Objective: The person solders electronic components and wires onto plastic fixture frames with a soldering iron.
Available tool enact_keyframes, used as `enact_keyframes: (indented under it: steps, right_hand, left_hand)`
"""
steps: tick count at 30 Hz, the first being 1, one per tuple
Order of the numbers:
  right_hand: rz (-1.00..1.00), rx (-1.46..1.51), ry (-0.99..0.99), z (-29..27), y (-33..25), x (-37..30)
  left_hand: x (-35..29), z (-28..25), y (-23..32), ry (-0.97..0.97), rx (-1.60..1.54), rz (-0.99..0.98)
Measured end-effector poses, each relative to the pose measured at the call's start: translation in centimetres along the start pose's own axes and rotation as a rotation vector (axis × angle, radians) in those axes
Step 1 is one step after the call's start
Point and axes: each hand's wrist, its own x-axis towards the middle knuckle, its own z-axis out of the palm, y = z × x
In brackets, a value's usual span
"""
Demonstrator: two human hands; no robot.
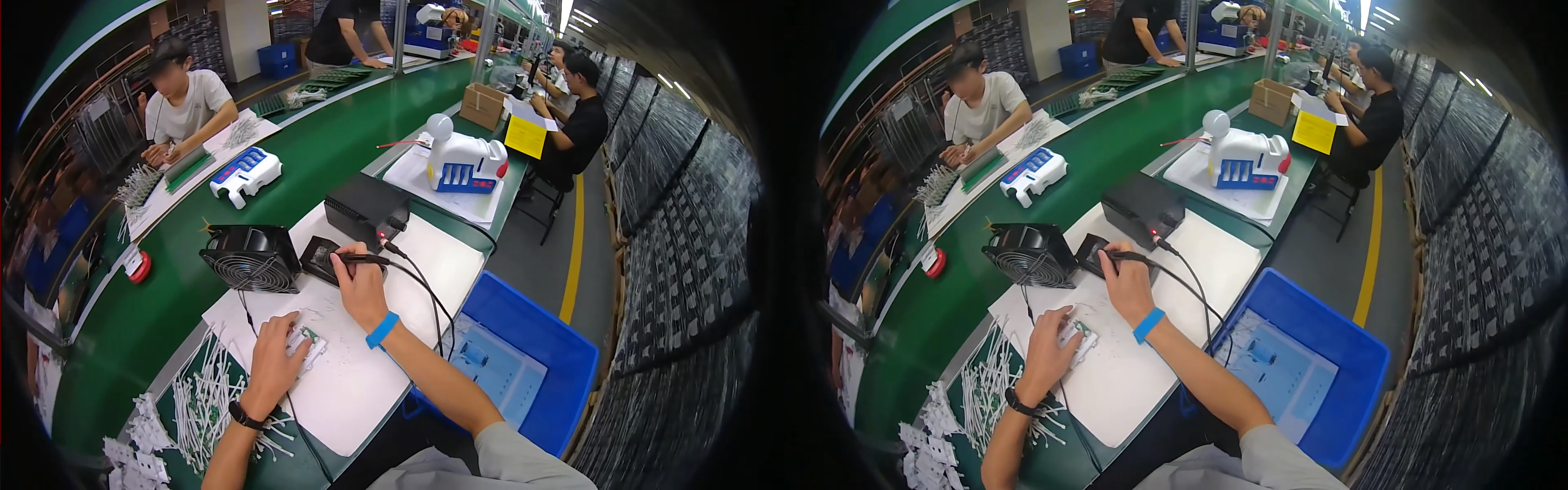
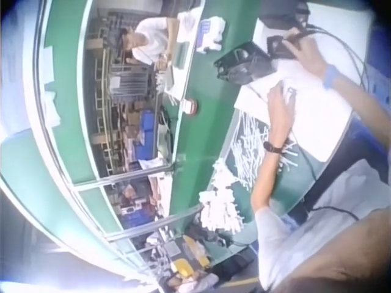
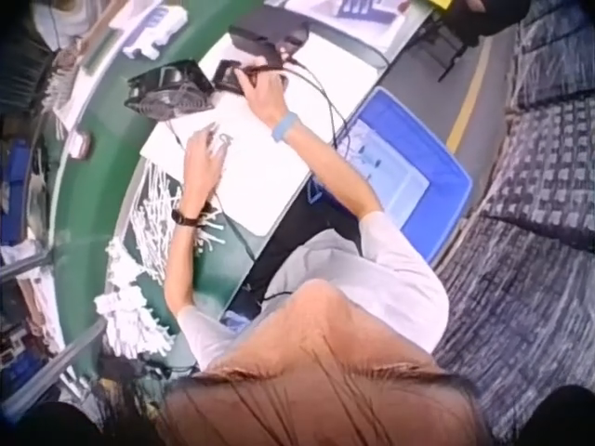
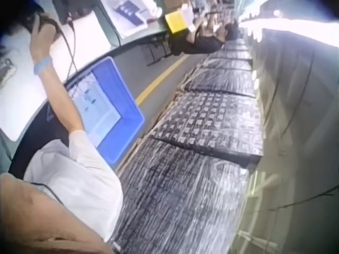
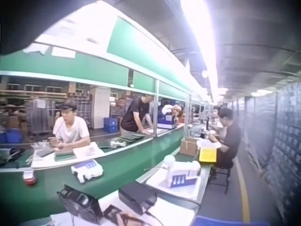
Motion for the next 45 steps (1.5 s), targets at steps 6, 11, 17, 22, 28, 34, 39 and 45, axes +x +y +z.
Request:
enact_keyframes:
  steps: [6, 11, 17, 22, 28, 34, 39, 45]
  right_hand:
    - [0.007, -0.153, -0.010, 0.2, -0.4, -0.3]
    - [0.028, -0.142, 0.027, 0.1, 0.1, 0.0]
    - [0.052, -0.099, 0.057, 1.3, 0.7, 0.1]
    - [0.066, -0.079, 0.112, 1.1, 0.7, 0.6]
    - [0.044, -0.111, 0.101, 1.2, -0.2, 1.0]
    - [-0.008, -0.181, 0.072, 1.8, 1.5, 2.6]
    - [-0.007, -0.073, 0.050, 3.6, 3.3, 3.0]
    - [-0.092, -0.064, 0.091, 4.0, 4.0, 3.2]
  left_hand:
    - [-1.0, -0.2, 0.3, 0.112, 0.162, 0.080]
    - [-2.5, -0.3, 0.7, 0.038, 0.232, 0.063]
    - [-2.9, -0.4, -0.5, 0.071, 0.197, 0.029]
    - [-2.5, 0.0, -0.8, 0.094, 0.193, 0.061]
    - [-2.7, 0.0, -1.2, 0.098, 0.184, 0.042]
    - [-2.8, 0.3, -1.5, 0.092, 0.200, 0.033]
    - [-2.7, 0.0, -1.1, 0.065, 0.198, 0.006]
    - [-3.0, 0.4, -1.5, 0.103, 0.199, 0.033]
